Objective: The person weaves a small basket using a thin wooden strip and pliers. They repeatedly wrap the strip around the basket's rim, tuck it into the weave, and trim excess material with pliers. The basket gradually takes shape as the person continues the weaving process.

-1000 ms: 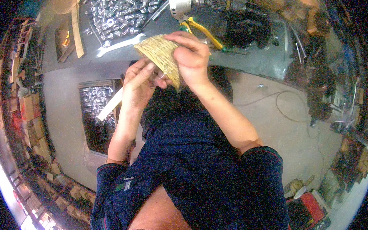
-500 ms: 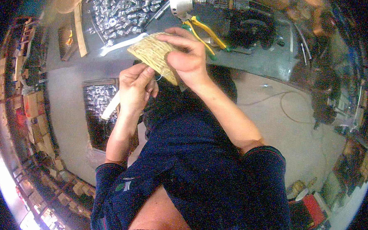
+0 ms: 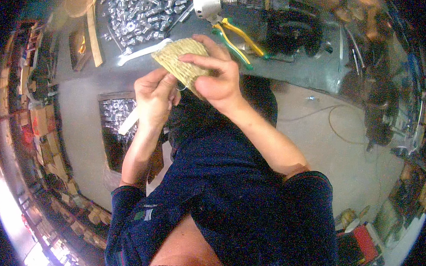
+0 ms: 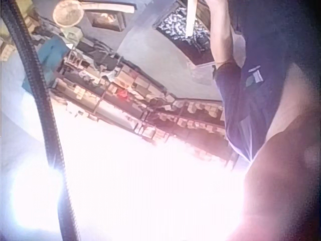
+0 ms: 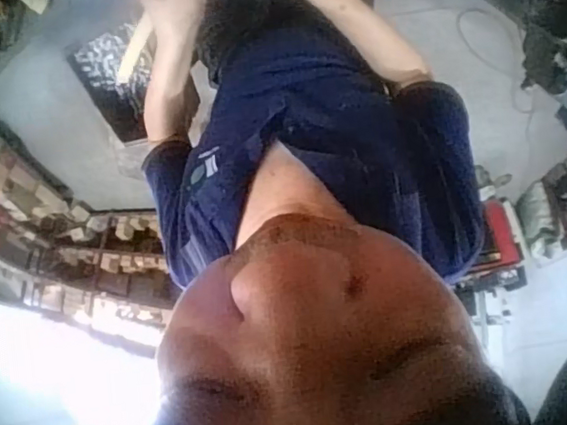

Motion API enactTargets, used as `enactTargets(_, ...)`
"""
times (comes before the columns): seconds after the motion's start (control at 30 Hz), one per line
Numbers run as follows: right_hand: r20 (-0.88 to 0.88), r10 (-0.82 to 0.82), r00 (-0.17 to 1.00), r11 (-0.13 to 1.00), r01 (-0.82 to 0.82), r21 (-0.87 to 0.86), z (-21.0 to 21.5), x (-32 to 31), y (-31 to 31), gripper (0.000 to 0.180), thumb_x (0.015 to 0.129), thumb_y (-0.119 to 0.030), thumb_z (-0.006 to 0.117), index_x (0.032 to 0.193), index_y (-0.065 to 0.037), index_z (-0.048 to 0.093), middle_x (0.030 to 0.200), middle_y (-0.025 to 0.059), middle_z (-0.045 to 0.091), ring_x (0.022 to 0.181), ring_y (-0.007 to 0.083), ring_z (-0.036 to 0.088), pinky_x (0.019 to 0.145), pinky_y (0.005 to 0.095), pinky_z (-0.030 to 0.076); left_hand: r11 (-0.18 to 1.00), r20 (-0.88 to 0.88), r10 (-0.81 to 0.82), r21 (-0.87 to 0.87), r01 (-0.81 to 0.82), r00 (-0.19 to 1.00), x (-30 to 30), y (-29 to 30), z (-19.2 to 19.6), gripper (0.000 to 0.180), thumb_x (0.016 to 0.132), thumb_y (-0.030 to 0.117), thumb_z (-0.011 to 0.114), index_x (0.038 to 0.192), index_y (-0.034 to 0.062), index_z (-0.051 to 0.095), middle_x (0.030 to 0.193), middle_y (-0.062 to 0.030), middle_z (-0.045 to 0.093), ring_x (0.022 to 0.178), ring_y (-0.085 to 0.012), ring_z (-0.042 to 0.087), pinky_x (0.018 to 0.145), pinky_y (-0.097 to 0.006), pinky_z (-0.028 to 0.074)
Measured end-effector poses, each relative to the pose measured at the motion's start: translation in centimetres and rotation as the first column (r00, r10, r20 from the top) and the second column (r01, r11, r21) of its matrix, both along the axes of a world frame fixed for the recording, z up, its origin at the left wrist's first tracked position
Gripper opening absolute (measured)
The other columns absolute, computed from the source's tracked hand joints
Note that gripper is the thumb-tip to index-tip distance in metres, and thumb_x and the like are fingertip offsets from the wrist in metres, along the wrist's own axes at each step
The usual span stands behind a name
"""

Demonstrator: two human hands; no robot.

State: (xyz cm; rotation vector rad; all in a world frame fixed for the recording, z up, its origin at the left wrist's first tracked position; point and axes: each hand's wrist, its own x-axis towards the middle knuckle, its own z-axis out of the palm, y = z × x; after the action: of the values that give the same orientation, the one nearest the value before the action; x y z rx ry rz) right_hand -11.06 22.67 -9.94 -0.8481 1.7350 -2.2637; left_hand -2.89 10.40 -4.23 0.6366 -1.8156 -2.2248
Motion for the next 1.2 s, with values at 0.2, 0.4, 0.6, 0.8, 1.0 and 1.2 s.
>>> enactTargets(0.2, 0.088, 0.017, 0.996, 0.997, -0.011, -0.071, -0.4, -0.2, -0.1, 0.044, 0.063, -0.023, 0.063, 0.103, -0.005, 0.069, 0.128, 0.0197, 0.05, 0.118, 0.0279, 0.049, 0.101, 0.0354, 0.034, 0.998, 0.003, -0.056, 0.004, 0.056, 0.998, -0.5, -0.2, -0.9, 0.016, 0.09, 0.003, 0.053, 0.078, -0.0054, 0.059, 0.056, -0.003, 0.051, 0.041, -0.0065, 0.044, 0.037, -0.021, 0.035)
enactTargets(0.4, 0.178, 0.079, 0.981, 0.987, -0.053, -0.149, -0.6, -0.4, 0.2, 0.051, 0.069, -0.038, 0.067, 0.106, -0.003, 0.068, 0.129, 0.0201, 0.048, 0.117, 0.0277, 0.049, 0.101, 0.0359, 0.035, 0.974, 0.129, -0.227, 0.031, 0.225, 0.965, -1.2, -1.2, -0.4, 0.02, 0.092, 0.011, 0.05, 0.092, -0.0081, 0.057, 0.059, -0.0092, 0.057, 0.046, -0.014, 0.056, 0.035, -0.021, 0.038)
enactTargets(0.6, 0.156, 0.056, 0.986, 0.992, -0.038, -0.119, -1.1, -0.6, 0.1, 0.055, 0.069, -0.044, 0.068, 0.107, -0.004, 0.067, 0.129, 0.0207, 0.047, 0.118, 0.0275, 0.048, 0.101, 0.036, 0.034, 0.877, -0.131, -0.118, 0.452, 0.165, 0.984, -0.7, -1.1, -1.6, 0.027, 0.092, 0.012, 0.051, 0.106, -0.0105, 0.05, 0.07, -0.0145, 0.061, 0.049, -0.0193, 0.059, 0.047, -0.026, 0.051)
enactTargets(0.8, 0.135, 0.057, 0.989, 0.996, -0.048, -0.073, -0.9, -0.7, 0.2, 0.056, 0.068, -0.04, 0.068, 0.109, -0.002, 0.066, 0.131, 0.0222, 0.045, 0.119, 0.0287, 0.047, 0.102, 0.0371, 0.034, 0.9, -0.159, -0.059, 0.42, 0.121, 0.986, -0.3, -0.7, -2.5, 0.023, 0.092, 0.009, 0.051, 0.101, -0.0117, 0.054, 0.067, -0.0145, 0.061, 0.046, -0.0177, 0.057, 0.045, -0.025, 0.05)
enactTargets(1.0, 0.12, 0.074, 0.99, 0.997, -0.072, -0.02, -0.6, 0.0, 0.2, 0.048, 0.065, -0.021, 0.069, 0.11, -0.006, 0.066, 0.131, 0.0209, 0.046, 0.119, 0.0284, 0.047, 0.101, 0.0365, 0.035, 0.983, -0.029, -0.048, 0.178, 0.052, 0.998, -1.0, -0.7, -1.6, 0.019, 0.091, 0.005, 0.05, 0.095, -0.0113, 0.058, 0.06, -0.0123, 0.059, 0.039, -0.0155, 0.052, 0.033, -0.019, 0.037)
enactTargets(1.2, 0.2, 0.11, 0.974, 0.993, -0.098, -0.065, 0.2, -0.1, 0.1, 0.054, 0.065, -0.027, 0.07, 0.112, -0.002, 0.064, 0.132, 0.0214, 0.044, 0.121, 0.0283, 0.045, 0.103, 0.037, 0.033, 0.958, -0.11, -0.073, 0.268, 0.1, 0.991, -1.2, -1.2, -1.7, 0.022, 0.093, 0.009, 0.048, 0.101, -0.0104, 0.054, 0.063, -0.0129, 0.06, 0.043, -0.0172, 0.056, 0.039, -0.021, 0.042)
